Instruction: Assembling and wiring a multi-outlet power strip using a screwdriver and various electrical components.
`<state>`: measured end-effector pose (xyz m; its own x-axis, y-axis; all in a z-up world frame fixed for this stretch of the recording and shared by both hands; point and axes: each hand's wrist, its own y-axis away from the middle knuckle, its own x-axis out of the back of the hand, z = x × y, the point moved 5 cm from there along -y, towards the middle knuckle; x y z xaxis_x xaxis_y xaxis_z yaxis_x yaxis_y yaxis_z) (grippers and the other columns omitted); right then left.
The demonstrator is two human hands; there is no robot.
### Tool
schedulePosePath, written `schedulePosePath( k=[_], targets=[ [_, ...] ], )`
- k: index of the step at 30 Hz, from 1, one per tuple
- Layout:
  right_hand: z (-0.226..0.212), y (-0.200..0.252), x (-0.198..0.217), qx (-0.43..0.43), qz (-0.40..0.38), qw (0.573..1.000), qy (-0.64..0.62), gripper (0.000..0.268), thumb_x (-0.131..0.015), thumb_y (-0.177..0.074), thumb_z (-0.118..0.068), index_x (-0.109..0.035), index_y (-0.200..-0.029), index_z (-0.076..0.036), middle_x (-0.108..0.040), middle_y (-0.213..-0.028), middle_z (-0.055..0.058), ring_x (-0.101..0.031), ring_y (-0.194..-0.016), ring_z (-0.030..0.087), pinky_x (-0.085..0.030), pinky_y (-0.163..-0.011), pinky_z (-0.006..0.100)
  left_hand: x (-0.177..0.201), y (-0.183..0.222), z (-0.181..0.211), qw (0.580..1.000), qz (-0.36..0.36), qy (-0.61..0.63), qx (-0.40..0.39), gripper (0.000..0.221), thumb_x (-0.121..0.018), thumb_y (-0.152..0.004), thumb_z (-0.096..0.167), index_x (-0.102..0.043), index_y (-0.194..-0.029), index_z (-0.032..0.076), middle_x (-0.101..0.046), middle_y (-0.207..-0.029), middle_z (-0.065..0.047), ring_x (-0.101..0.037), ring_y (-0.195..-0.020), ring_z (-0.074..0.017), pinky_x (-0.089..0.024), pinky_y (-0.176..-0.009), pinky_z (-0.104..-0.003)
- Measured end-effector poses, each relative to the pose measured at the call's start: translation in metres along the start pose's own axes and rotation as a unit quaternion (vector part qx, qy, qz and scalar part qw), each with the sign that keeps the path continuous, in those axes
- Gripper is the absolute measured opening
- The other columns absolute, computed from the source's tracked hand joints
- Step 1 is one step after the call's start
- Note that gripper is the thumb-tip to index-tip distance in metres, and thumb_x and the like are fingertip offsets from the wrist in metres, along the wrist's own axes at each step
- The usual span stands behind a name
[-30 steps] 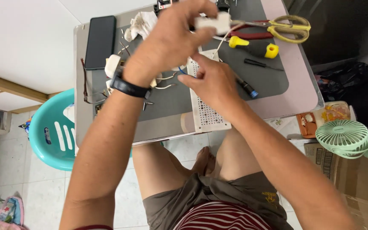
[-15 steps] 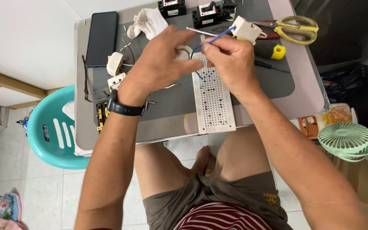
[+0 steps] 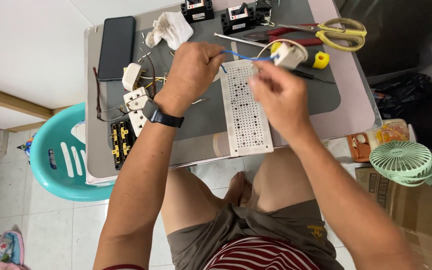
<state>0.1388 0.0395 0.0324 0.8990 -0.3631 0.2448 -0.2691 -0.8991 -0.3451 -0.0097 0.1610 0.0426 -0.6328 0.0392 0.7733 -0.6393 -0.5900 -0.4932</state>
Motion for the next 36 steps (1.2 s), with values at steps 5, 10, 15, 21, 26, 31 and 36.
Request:
schedulePosePath(
  k=[5, 10, 15, 21, 26, 31, 36],
  targets=[
    [-0.007, 0.034, 0.011, 0.086, 0.022, 0.994, 0.061, 0.029, -0.065, -0.088, 0.0, -0.067, -0.116, 0.004, -0.07, -0.091, 0.008, -0.063, -0.079, 0.013, -0.054, -0.072, 0.026, -0.005, 0.002, 0.001, 1.0, -0.008, -0.007, 0.004, 0.031, -0.062, -0.092, 0.006, -0.046, -0.066, 0.006, -0.047, -0.058, -0.005, -0.037, -0.053, -0.0235, -0.033, -0.051, -0.037],
    [-0.016, 0.05, 0.027, 0.116, 0.027, 0.989, 0.092, 0.027, -0.068, -0.089, 0.003, -0.067, -0.116, 0.004, -0.07, -0.093, 0.012, -0.063, -0.078, 0.016, -0.055, -0.066, 0.025, -0.008, 0.0, 0.007, 0.999, -0.004, -0.037, -0.028, 0.021, -0.065, -0.092, 0.007, -0.06, -0.071, 0.005, -0.06, -0.064, -0.007, -0.054, -0.056, -0.0275, -0.04, -0.052, -0.038],
    [0.003, 0.1, 0.044, -0.125, 0.036, 0.968, 0.214, 0.026, -0.08, -0.08, -0.032, -0.076, -0.088, -0.007, -0.07, -0.07, 0.015, -0.07, -0.063, 0.031, -0.055, -0.048, 0.038, -0.029, 0.009, -0.008, 0.996, -0.003, -0.042, 0.078, 0.013, -0.07, -0.083, 0.014, -0.078, -0.093, 0.012, -0.074, -0.079, -0.008, -0.069, -0.071, -0.034, -0.057, -0.064, -0.04],
    [0.007, 0.116, 0.025, -0.372, 0.033, 0.923, -0.089, 0.034, -0.076, -0.079, -0.02, -0.066, -0.101, 0.005, -0.073, -0.078, 0.026, -0.071, -0.056, 0.028, -0.06, -0.052, 0.033, -0.049, 0.02, -0.027, 0.988, 0.04, -0.004, 0.148, 0.013, -0.068, -0.085, 0.017, -0.078, -0.093, 0.019, -0.074, -0.083, -0.002, -0.07, -0.076, -0.0303, -0.057, -0.069, -0.037],
    [0.031, 0.128, 0.012, -0.388, 0.081, 0.889, -0.23, 0.02, -0.075, -0.08, -0.011, -0.064, -0.091, 0.003, -0.071, -0.071, 0.022, -0.069, -0.051, 0.024, -0.058, -0.045, 0.031, -0.053, 0.024, -0.042, 0.976, 0.036, 0.074, 0.201, 0.013, -0.067, -0.085, 0.013, -0.078, -0.09, 0.015, -0.073, -0.081, -0.006, -0.069, -0.079, -0.0336, -0.056, -0.067, -0.04],
    [0.017, 0.118, 0.01, -0.395, 0.064, 0.865, -0.301, 0.036, -0.069, -0.083, -0.016, -0.06, -0.112, 0.002, -0.069, -0.074, 0.019, -0.069, -0.055, 0.023, -0.058, -0.047, 0.032, -0.068, 0.032, -0.078, 0.96, 0.009, 0.134, 0.245, 0.013, -0.067, -0.084, 0.014, -0.078, -0.087, 0.02, -0.071, -0.073, 0.0, -0.068, -0.072, -0.017, -0.056, -0.065, -0.03],
    [0.007, 0.092, -0.002, -0.372, -0.004, 0.877, -0.303, 0.041, -0.073, -0.077, -0.011, -0.065, -0.114, 0.006, -0.066, -0.074, 0.016, -0.069, -0.052, 0.026, -0.058, -0.044, 0.032, -0.064, 0.034, -0.077, 0.953, 0.013, 0.168, 0.254, 0.016, -0.067, -0.085, 0.011, -0.078, -0.093, 0.018, -0.072, -0.081, -0.004, -0.066, -0.077, -0.017, -0.056, -0.071, -0.033]
  ],
)
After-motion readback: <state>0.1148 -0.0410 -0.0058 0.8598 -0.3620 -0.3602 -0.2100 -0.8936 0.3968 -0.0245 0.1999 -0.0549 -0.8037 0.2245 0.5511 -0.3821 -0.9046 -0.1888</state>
